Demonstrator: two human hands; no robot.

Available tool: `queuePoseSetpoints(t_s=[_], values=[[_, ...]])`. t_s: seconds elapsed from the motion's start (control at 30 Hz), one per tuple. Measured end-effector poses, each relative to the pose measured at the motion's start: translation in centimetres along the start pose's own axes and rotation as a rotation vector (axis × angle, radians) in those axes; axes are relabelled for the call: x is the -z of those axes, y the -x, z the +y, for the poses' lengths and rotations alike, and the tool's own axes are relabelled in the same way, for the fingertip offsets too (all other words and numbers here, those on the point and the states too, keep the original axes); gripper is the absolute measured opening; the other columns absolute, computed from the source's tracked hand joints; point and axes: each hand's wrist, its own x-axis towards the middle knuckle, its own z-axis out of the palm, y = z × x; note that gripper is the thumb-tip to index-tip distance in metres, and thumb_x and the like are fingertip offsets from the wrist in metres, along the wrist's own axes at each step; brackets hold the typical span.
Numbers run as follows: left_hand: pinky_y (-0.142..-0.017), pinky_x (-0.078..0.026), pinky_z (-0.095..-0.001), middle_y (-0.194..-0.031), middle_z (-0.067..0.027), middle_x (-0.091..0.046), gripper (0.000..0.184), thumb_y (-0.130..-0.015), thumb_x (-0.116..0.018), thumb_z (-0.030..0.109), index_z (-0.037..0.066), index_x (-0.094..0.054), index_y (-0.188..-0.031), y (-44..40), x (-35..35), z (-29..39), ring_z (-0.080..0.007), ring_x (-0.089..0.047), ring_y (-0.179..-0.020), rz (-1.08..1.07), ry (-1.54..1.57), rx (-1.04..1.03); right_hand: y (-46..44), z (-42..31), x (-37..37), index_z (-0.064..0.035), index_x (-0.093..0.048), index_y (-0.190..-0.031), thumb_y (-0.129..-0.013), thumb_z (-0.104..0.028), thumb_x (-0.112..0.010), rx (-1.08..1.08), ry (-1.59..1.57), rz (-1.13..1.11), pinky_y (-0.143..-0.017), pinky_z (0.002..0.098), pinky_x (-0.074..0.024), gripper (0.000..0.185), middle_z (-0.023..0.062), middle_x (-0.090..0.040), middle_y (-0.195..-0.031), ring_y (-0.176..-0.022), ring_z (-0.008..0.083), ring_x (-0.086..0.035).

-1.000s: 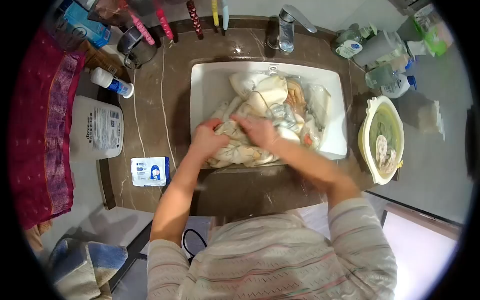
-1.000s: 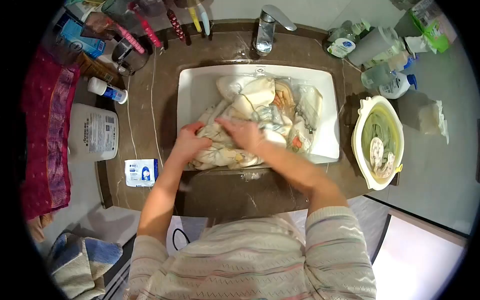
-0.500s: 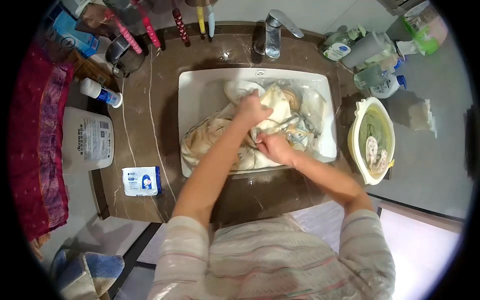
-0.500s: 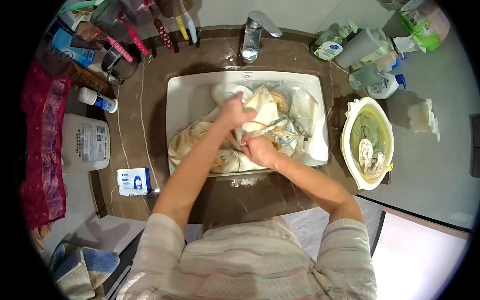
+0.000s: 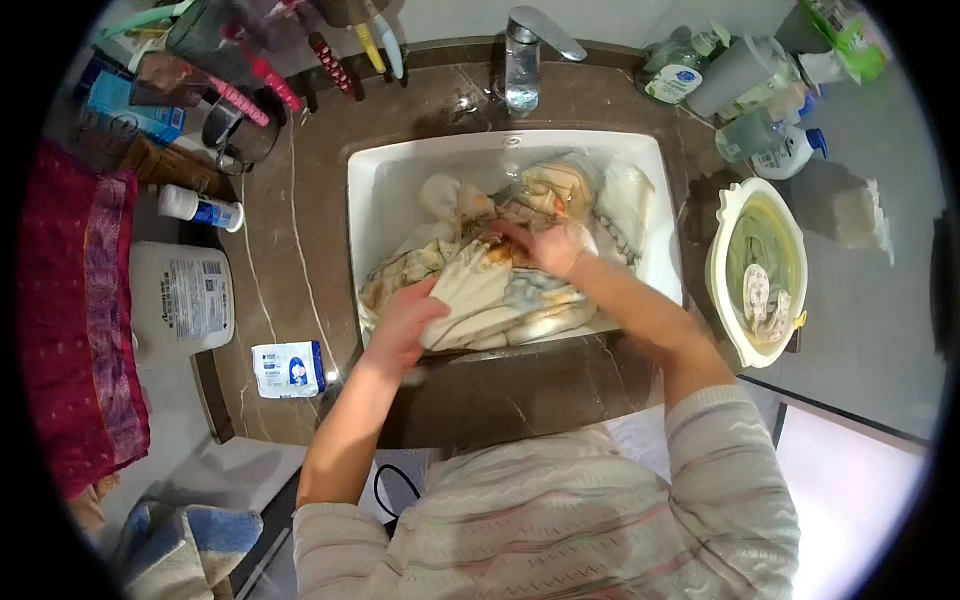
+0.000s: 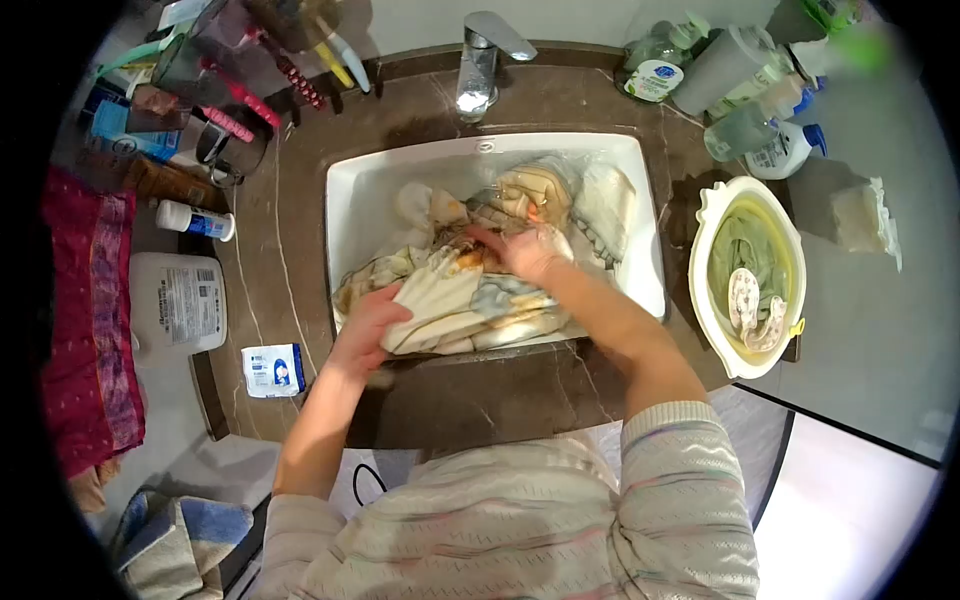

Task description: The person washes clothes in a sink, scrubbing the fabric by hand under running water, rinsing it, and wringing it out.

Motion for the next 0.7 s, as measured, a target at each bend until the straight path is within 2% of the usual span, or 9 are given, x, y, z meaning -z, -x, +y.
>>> queuePoseSetpoints(t_s=[0.07, 0.2, 0.23, 0.33, 0.43, 0.5, 0.6, 0.67, 0.7], values=[[-0.076, -0.046, -0.0270, -0.101, -0.0128, -0.060, 0.040, -0.070, -0.047, -0.001, -0.008, -0.055, -0.109, 0.9, 0.4, 0.1, -0.0173, -0.059, -0.088, 0.007, -0.062, -0.051, -0.7, 2.8, -0.6, -0.0171, -0.032, -0.135, -0.086, -0.020, -0.047, -0.073, 0.088, -0.006, -0.052, 0.0366, -0.0498, 0.051, 0.0120, -0.062, -0.073, -0.058, 0.0234, -0.060], [-0.078, -0.045, -0.0250, -0.101, -0.0121, -0.060, 0.041, -0.070, -0.048, -0.001, -0.008, -0.054, -0.110, 0.3, 1.4, -1.1, -0.0170, -0.059, -0.088, 0.066, -0.133, -0.044, -3.5, 0.0, 1.1, -0.0153, -0.048, -0.123, -0.085, -0.017, -0.047, -0.611, -0.458, 0.120, -0.070, 0.0389, -0.0497, 0.038, 0.0160, -0.063, -0.088, -0.075, 0.0296, -0.061], [-0.079, -0.045, -0.0248, -0.101, -0.0118, -0.060, 0.041, -0.070, -0.049, 0.000, -0.008, -0.054, -0.110, -0.2, 1.4, -1.3, -0.0169, -0.059, -0.088, 0.083, -0.117, -0.037, -4.2, -2.0, 1.5, -0.0137, -0.051, -0.119, -0.084, -0.014, -0.048, -0.369, -0.268, 0.010, -0.070, 0.0398, -0.0492, 0.035, 0.0160, -0.063, -0.090, -0.077, 0.0308, -0.061], [-0.079, -0.045, -0.0251, -0.099, -0.0108, -0.061, 0.040, -0.070, -0.050, 0.000, -0.006, -0.054, -0.109, -1.1, 1.5, -0.9, -0.0166, -0.058, -0.090, 0.075, -0.124, 0.054, -2.3, -12.1, 1.1, -0.0159, -0.046, -0.125, -0.087, -0.018, -0.045, 0.137, -0.581, 0.374, -0.066, 0.0345, -0.0514, 0.038, 0.0093, -0.064, -0.092, -0.077, 0.0259, -0.063], [-0.078, -0.045, -0.0252, -0.097, -0.0101, -0.061, 0.039, -0.070, -0.050, 0.000, -0.005, -0.055, -0.108, 1.2, 0.7, -0.1, -0.0166, -0.059, -0.088, 0.004, -0.051, -0.025, -2.2, -8.5, 3.2, -0.0169, -0.043, -0.128, -0.088, -0.017, -0.041, 0.027, -0.391, -0.173, -0.070, 0.0366, -0.0517, 0.040, 0.0116, -0.062, -0.104, -0.078, 0.0266, -0.063], [-0.078, -0.045, -0.0254, -0.098, -0.0099, -0.062, 0.039, -0.071, -0.049, 0.001, -0.005, -0.055, -0.109, 2.3, 0.4, 0.5, -0.0165, -0.059, -0.089, -0.044, -0.095, -0.031, -1.4, -3.8, 4.1, -0.0174, -0.038, -0.132, -0.086, -0.013, -0.043, -0.120, -0.458, -0.269, -0.074, 0.0368, -0.0514, 0.046, 0.0110, -0.058, -0.112, -0.085, 0.0265, -0.062], [-0.078, -0.045, -0.0246, -0.099, -0.0101, -0.062, 0.041, -0.071, -0.049, 0.002, -0.007, -0.054, -0.110, 3.0, 0.3, 1.1, -0.0157, -0.059, -0.087, -0.037, -0.158, -0.116, -1.9, 1.1, 0.9, -0.0135, -0.042, -0.128, -0.083, -0.009, -0.048, -0.066, 0.025, 0.177, -0.071, 0.0370, -0.0505, 0.046, 0.0137, -0.058, -0.111, -0.086, 0.0270, -0.062], [-0.076, -0.045, -0.0248, -0.097, -0.0095, -0.062, 0.040, -0.071, -0.049, 0.001, -0.008, -0.055, -0.110, 3.0, 1.3, 1.0, -0.0152, -0.059, -0.085, -0.016, -0.144, -0.144, -4.3, 1.9, 0.1, -0.0161, -0.042, -0.129, -0.085, -0.015, -0.046, -0.458, -0.249, 0.023, -0.071, 0.0378, -0.0514, 0.044, 0.0126, -0.064, -0.093, -0.091, 0.0270, -0.060], [-0.075, -0.045, -0.0250, -0.096, -0.0091, -0.062, 0.039, -0.071, -0.049, 0.001, -0.007, -0.055, -0.109, 3.0, 1.2, 1.2, -0.0153, -0.059, -0.084, -0.001, -0.107, -0.128, -5.2, -0.1, 0.4, -0.0154, -0.043, -0.128, -0.085, -0.014, -0.047, -0.297, -0.083, -0.005, -0.069, 0.0380, -0.0509, 0.044, 0.0122, -0.064, -0.091, -0.088, 0.0273, -0.061]])
